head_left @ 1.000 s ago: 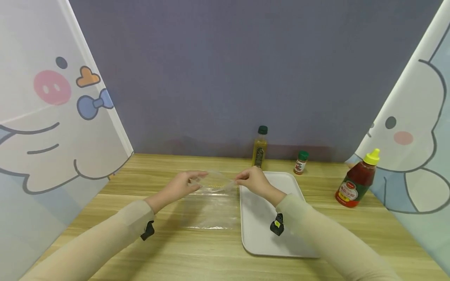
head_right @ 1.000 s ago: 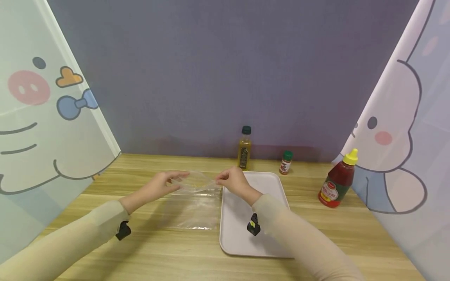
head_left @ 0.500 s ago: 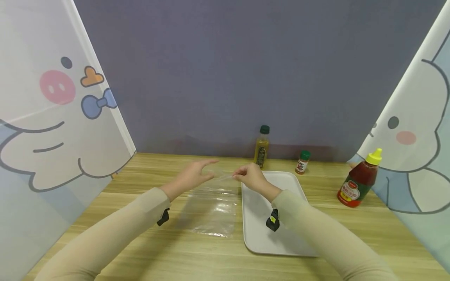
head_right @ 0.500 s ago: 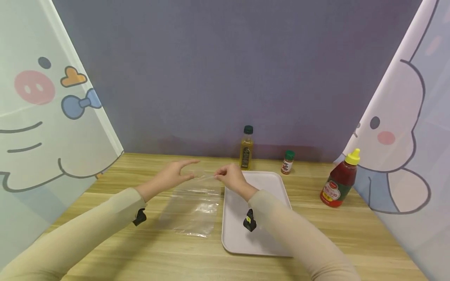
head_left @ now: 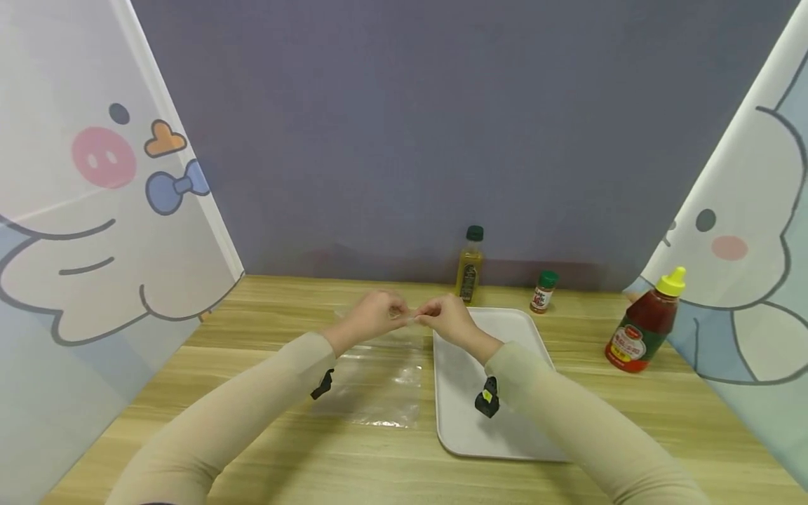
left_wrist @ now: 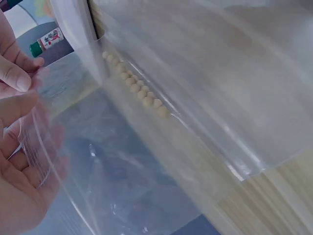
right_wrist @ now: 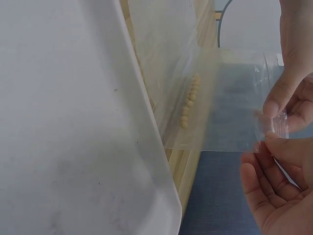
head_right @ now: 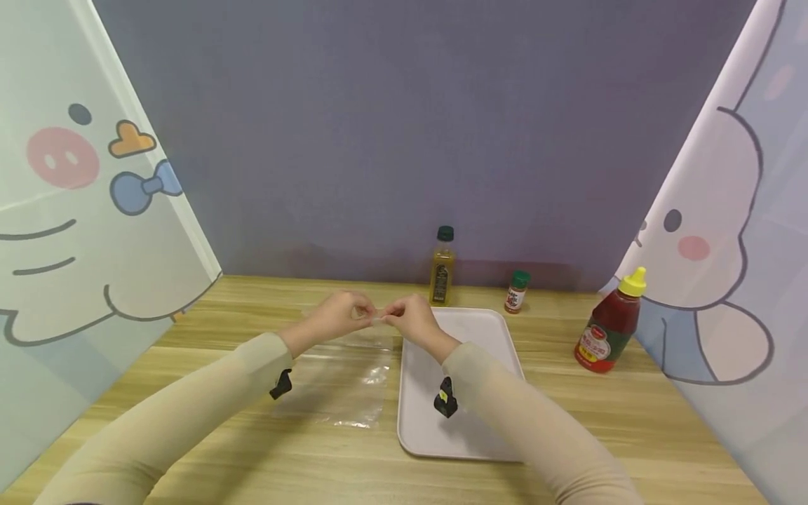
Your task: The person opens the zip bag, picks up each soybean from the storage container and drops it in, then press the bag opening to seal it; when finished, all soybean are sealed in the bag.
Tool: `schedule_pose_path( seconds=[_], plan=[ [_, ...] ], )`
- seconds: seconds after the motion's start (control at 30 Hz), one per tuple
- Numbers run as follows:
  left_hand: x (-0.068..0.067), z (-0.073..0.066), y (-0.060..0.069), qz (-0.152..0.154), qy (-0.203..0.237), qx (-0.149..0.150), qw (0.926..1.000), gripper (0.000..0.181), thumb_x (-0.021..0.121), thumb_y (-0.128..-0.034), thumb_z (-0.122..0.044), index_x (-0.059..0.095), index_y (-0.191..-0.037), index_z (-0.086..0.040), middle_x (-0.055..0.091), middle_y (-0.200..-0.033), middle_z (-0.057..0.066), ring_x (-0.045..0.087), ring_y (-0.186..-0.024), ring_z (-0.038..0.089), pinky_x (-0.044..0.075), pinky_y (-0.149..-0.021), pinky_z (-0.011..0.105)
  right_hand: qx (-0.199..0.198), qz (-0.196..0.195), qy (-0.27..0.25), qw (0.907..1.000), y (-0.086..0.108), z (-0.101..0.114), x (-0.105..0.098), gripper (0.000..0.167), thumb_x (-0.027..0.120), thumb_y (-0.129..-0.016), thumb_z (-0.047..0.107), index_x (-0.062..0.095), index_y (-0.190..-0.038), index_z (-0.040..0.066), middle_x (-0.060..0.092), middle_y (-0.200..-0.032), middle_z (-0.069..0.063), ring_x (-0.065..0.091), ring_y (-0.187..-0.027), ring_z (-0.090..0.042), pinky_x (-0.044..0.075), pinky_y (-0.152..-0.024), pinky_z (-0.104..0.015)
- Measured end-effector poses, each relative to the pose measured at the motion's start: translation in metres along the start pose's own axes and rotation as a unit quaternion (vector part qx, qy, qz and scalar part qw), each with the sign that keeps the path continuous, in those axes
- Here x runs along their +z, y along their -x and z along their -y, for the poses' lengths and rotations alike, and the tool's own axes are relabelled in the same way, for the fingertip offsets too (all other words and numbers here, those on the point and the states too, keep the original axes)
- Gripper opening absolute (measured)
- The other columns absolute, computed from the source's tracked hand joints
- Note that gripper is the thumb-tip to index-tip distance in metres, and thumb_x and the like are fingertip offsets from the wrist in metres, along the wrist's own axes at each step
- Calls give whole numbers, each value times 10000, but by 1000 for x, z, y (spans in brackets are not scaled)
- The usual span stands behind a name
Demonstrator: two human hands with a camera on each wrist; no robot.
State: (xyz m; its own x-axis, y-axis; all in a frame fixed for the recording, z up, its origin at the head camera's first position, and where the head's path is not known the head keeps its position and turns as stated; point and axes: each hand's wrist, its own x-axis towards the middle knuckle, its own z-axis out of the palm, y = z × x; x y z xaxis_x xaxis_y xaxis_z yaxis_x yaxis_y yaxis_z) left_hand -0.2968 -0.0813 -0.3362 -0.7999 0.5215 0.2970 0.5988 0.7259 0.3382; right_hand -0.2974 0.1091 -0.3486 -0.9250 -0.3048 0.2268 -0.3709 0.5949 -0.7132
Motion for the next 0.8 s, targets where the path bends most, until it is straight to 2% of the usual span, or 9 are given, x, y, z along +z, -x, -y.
schedule_pose_path(
  seconds=[0.23,0.33,0.47,0.67,0.8],
  plan=[
    [2,9,2,-241,177,-116,9995,41,754,-841,-140,729,-861,-114,727,-890,9,672,-818,139,565,-762,267,44,-4,-77,10000,2,-2,-1,79,733,-861,144,770,-890,80,744,-888,-61,659,-769,-124,552,-653,-257],
    [2,11,2,-220,293,-328,9988,41,757,-840,-155,729,-862,-133,729,-883,-6,666,-817,126,563,-779,279,3,-18,-112,9999,1,-3,-3,84,732,-861,138,769,-895,71,744,-882,-73,660,-758,-124,552,-650,-255],
    [4,8,-2,-163,399,-498,9978,37,758,-840,-168,727,-853,-154,733,-884,-18,673,-824,119,565,-782,274,79,-51,-126,9999,0,-2,-3,82,737,-857,135,767,-890,66,743,-867,-73,654,-740,-117,549,-639,-249],
    [10,2,-6,-163,655,-549,9962,40,756,-845,-176,734,-842,-142,735,-876,-18,673,-809,107,562,-749,234,113,16,-44,9999,-1,-2,0,73,731,-860,124,769,-882,67,734,-795,-56,634,-650,-103,517,-559,-227],
    [12,1,-6,-213,571,-581,9964,43,754,-846,-173,729,-824,-147,720,-837,-34,641,-759,84,546,-707,222,80,1,34,10000,-1,-3,2,64,731,-858,124,773,-865,75,721,-743,-36,634,-629,-132,491,-525,-221]
  ],
)
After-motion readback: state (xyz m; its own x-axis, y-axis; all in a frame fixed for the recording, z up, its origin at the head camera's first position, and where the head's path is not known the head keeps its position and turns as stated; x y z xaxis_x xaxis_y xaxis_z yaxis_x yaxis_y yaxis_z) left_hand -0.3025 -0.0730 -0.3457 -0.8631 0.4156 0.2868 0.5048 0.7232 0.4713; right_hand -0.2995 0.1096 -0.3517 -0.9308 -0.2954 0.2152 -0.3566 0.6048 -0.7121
